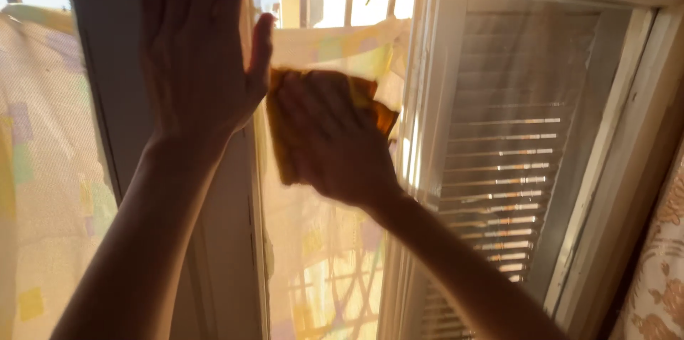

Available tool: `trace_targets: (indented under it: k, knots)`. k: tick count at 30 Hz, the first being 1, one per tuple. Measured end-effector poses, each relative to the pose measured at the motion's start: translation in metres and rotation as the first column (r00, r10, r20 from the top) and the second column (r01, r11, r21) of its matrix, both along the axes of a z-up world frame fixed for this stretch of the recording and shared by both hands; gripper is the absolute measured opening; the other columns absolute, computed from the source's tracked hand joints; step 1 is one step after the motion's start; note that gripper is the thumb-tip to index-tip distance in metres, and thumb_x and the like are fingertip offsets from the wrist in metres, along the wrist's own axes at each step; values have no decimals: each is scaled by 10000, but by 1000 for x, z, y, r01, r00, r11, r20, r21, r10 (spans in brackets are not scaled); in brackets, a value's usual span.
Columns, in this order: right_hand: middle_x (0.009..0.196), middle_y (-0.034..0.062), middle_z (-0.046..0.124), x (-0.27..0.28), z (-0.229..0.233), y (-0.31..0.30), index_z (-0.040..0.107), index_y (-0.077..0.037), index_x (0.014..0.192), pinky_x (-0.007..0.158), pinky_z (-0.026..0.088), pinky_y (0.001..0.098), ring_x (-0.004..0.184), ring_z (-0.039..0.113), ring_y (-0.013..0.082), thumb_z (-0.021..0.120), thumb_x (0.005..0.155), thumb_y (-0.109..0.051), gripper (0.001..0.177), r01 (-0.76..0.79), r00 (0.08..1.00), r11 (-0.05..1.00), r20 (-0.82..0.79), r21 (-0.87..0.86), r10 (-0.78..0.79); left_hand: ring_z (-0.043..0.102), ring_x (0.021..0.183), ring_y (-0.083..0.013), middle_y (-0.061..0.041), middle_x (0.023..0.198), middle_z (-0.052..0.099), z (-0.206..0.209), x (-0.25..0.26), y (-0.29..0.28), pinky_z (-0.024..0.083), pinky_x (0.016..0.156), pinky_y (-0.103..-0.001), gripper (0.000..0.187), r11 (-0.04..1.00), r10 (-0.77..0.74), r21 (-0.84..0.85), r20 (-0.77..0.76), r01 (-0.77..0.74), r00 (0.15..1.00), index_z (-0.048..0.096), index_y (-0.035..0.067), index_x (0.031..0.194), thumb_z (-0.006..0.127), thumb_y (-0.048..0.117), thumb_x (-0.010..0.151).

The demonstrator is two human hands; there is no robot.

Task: Cleaning a window pane and frame using a yellow cloth and water from a plastic bottle.

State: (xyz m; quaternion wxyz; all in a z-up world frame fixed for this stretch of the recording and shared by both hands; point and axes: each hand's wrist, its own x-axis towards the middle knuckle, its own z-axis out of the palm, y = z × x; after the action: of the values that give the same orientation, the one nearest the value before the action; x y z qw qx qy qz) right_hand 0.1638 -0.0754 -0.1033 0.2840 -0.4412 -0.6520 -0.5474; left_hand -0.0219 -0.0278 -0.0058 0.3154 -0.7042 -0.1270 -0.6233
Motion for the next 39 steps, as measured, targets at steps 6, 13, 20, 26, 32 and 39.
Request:
trace_targets:
  k: [6, 13, 20, 26, 32, 39]
  knots:
    - [1667, 65, 403, -6, 59, 19, 458, -116, 1596, 1333, 190, 528, 1581, 322, 227, 471, 1103, -276, 518, 9, 1000, 977, -4, 212, -8, 310, 1604, -311, -179, 1692, 381, -24, 19, 21, 222, 1347, -519, 528, 997, 75, -11, 127, -74, 989, 356, -15, 1642, 531, 129, 1164]
    - [1667, 147, 368, -36, 42, 41, 404, -58, 1594, 1355, 182, 533, 1595, 264, 325, 484, 1139, -381, 564, -6, 980, 965, -188, 262, 57, 325, 1545, -320, -189, 1637, 387, -48, 13, 11, 251, 1301, -527, 443, 994, 92, -63, 95, -86, 991, 373, -20, 1582, 445, 212, 1212]
    - [1651, 136, 411, -53, -16, 17, 395, -41, 1591, 1355, 207, 562, 1588, 327, 324, 466, 1126, -241, 511, -43, 977, 969, -192, 245, 91, 291, 1614, -336, -188, 1716, 333, -62, 9, 7, 265, 1349, -528, 482, 994, 83, -73, 75, -77, 994, 354, -20, 1653, 428, 136, 1203]
    - [1611, 160, 447, -41, 3, 19, 467, -23, 1553, 1322, 219, 563, 1548, 367, 335, 446, 1108, -229, 490, -27, 992, 971, -114, 239, 56, 357, 1568, -330, -184, 1658, 409, -66, 15, 9, 302, 1311, -513, 454, 999, 35, -12, 149, -33, 988, 423, -24, 1595, 444, 160, 1181]
    - [1647, 134, 405, -33, 50, 33, 421, -34, 1578, 1323, 199, 551, 1571, 321, 296, 428, 1111, -241, 511, -30, 996, 969, -74, 245, 49, 422, 1518, -328, -188, 1593, 491, -62, 22, 11, 332, 1274, -501, 439, 999, 24, 31, 202, -31, 979, 506, -14, 1534, 469, 204, 1155]
    - [1637, 208, 386, -46, -28, 26, 380, 7, 1581, 1307, 184, 578, 1565, 297, 368, 467, 1090, -256, 563, 22, 979, 969, -201, 247, 29, 425, 1512, -336, -211, 1590, 476, -94, 13, -7, 342, 1264, -510, 473, 999, -8, -50, 166, 17, 986, 497, -43, 1526, 458, 188, 1115]
